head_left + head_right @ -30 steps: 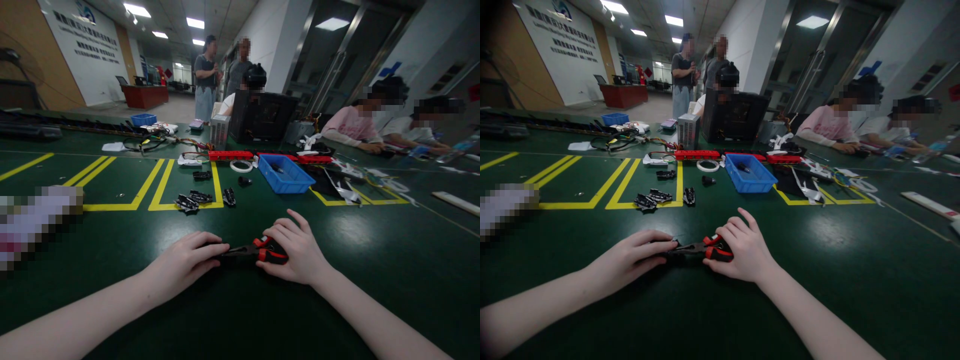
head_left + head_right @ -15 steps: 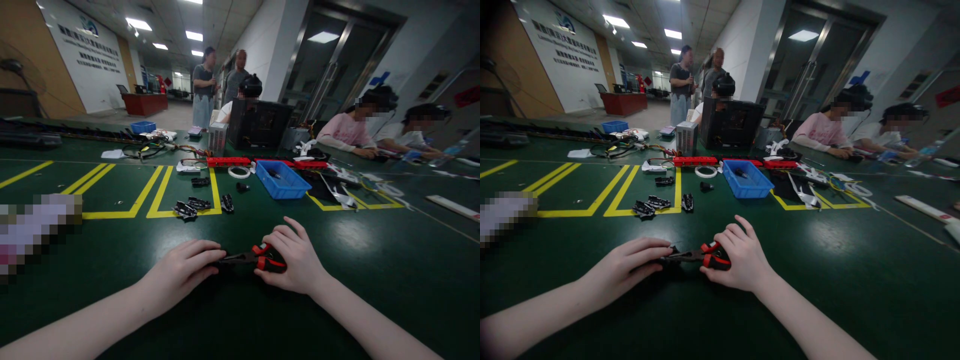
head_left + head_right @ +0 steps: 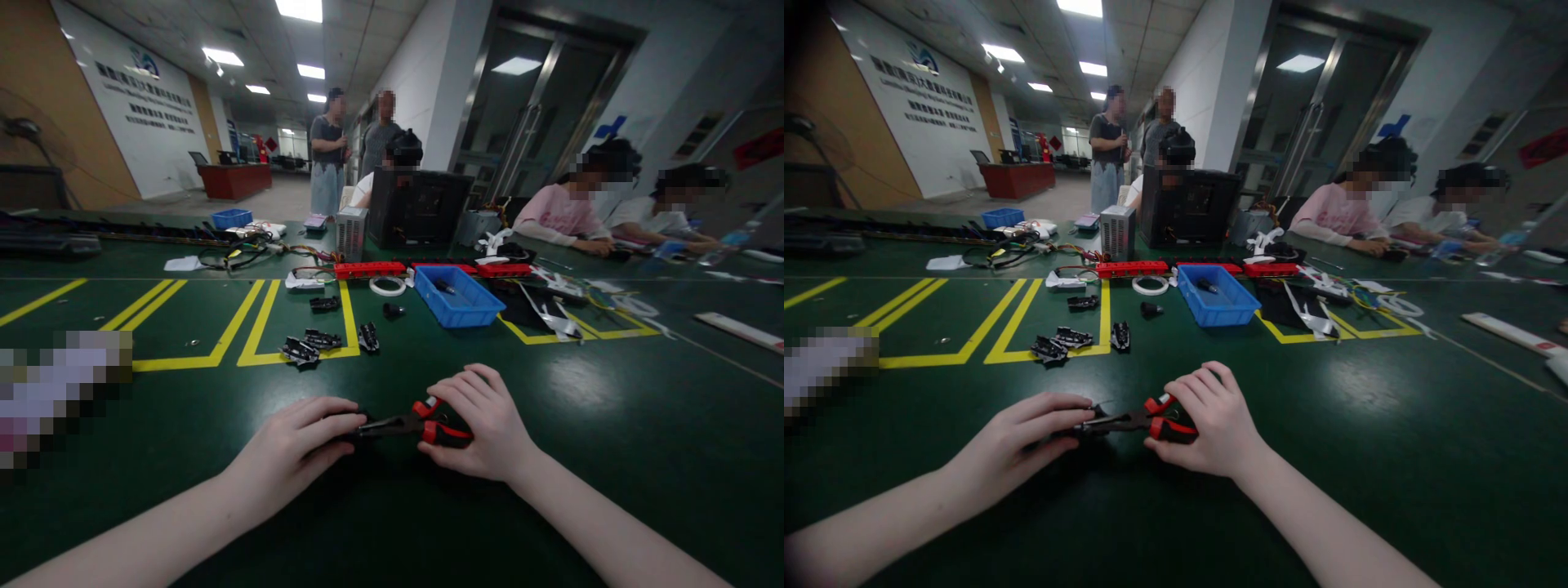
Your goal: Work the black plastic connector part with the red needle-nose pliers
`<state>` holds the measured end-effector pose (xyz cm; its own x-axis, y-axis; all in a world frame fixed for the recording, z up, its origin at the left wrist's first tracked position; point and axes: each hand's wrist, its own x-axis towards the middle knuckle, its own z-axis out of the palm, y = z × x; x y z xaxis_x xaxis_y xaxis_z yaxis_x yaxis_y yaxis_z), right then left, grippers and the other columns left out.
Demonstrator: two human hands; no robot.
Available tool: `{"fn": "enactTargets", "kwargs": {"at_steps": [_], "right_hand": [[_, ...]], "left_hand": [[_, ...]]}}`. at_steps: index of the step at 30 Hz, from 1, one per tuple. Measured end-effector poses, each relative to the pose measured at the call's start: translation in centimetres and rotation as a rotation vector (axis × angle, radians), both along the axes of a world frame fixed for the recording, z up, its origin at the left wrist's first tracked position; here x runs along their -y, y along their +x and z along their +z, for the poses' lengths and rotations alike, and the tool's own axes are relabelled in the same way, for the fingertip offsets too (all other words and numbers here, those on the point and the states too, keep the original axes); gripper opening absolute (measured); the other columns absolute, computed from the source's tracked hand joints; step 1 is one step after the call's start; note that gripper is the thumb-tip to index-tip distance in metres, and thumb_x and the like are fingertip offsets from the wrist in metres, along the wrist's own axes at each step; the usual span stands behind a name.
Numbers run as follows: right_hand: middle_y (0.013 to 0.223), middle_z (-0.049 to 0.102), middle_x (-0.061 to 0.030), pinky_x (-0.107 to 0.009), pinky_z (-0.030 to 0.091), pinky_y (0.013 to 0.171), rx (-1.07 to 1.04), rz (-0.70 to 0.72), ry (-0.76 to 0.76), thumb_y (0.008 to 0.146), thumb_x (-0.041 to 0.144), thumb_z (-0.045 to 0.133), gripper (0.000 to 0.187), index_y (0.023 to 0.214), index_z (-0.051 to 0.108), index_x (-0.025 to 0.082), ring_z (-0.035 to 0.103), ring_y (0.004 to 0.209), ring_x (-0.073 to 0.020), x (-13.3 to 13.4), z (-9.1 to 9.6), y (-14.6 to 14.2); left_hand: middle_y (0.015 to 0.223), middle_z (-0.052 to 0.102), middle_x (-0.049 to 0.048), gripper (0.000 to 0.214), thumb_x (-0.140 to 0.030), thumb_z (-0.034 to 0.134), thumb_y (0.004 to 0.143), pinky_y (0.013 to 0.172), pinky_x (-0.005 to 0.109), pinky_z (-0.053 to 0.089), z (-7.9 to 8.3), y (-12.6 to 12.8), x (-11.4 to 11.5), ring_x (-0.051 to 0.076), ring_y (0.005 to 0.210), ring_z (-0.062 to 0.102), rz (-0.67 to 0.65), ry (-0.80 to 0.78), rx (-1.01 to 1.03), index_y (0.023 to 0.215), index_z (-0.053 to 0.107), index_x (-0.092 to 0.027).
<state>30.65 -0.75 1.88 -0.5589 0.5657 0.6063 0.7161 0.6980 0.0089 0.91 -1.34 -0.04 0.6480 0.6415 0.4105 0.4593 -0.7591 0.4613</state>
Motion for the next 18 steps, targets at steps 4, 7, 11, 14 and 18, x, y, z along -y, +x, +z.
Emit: {"fn": "enactTargets", "kwargs": {"at_steps": [4, 7, 11, 14, 18], "right_hand": [[0.092, 0.072, -0.0078, -0.041, 0.039, 0.079, -0.008, -0.025, -0.031, 0.074, 0.051, 0.068, 0.043, 0.1, 0.063, 0.018, 0.064, 0.084, -0.0239, 0.0, -0.1, 0.0], [0.095, 0.072, -0.009, -0.039, 0.038, 0.077, -0.009, -0.032, -0.04, 0.074, 0.051, 0.068, 0.044, 0.102, 0.062, 0.017, 0.064, 0.087, -0.0247, 0.1, 0.0, -0.1], [0.099, 0.071, -0.0101, -0.04, 0.038, 0.079, -0.017, -0.04, -0.022, 0.075, 0.052, 0.068, 0.046, 0.106, 0.061, 0.018, 0.064, 0.092, -0.0269, 0.1, 0.0, 0.0], [0.097, 0.07, -0.0103, -0.041, 0.039, 0.081, -0.009, -0.029, -0.009, 0.074, 0.054, 0.069, 0.048, 0.105, 0.06, 0.018, 0.063, 0.092, -0.0273, 0.1, -0.1, 0.0], [0.097, 0.069, -0.0114, -0.043, 0.039, 0.083, 0.027, -0.01, -0.015, 0.076, 0.056, 0.068, 0.05, 0.105, 0.059, 0.017, 0.063, 0.089, -0.0266, 0.1, -0.2, -0.2]], "left_hand": [[0.126, 0.059, 0.0086, 0.029, -0.02, 0.049, 0.097, 0.093, 0.043, 0.055, -0.1, 0.1, 0.0, 0.023, 0.11, 0.061, -0.012, -0.001, 0.03, 0.124, 0.059, -0.025], [0.125, 0.059, 0.0081, 0.027, -0.018, 0.051, 0.096, 0.093, 0.042, 0.055, 0.0, 0.1, 0.0, 0.022, 0.11, 0.061, -0.017, -0.041, 0.048, 0.12, 0.06, -0.025], [0.125, 0.058, 0.0056, 0.023, -0.014, 0.056, 0.092, 0.096, 0.04, 0.054, 0.5, 0.1, 0.0, 0.021, 0.111, 0.06, 0.002, -0.153, 0.062, 0.112, 0.063, -0.025], [0.126, 0.057, 0.0059, 0.022, -0.013, 0.056, 0.092, 0.097, 0.041, 0.054, 0.8, 0.1, 0.1, 0.021, 0.113, 0.059, 0.004, -0.194, 0.066, 0.109, 0.064, -0.024], [0.126, 0.056, 0.0063, 0.023, -0.011, 0.056, 0.091, 0.097, 0.042, 0.053, 0.9, 0.1, 0.1, 0.021, 0.114, 0.058, -0.013, -0.197, 0.057, 0.109, 0.063, -0.023]]}}
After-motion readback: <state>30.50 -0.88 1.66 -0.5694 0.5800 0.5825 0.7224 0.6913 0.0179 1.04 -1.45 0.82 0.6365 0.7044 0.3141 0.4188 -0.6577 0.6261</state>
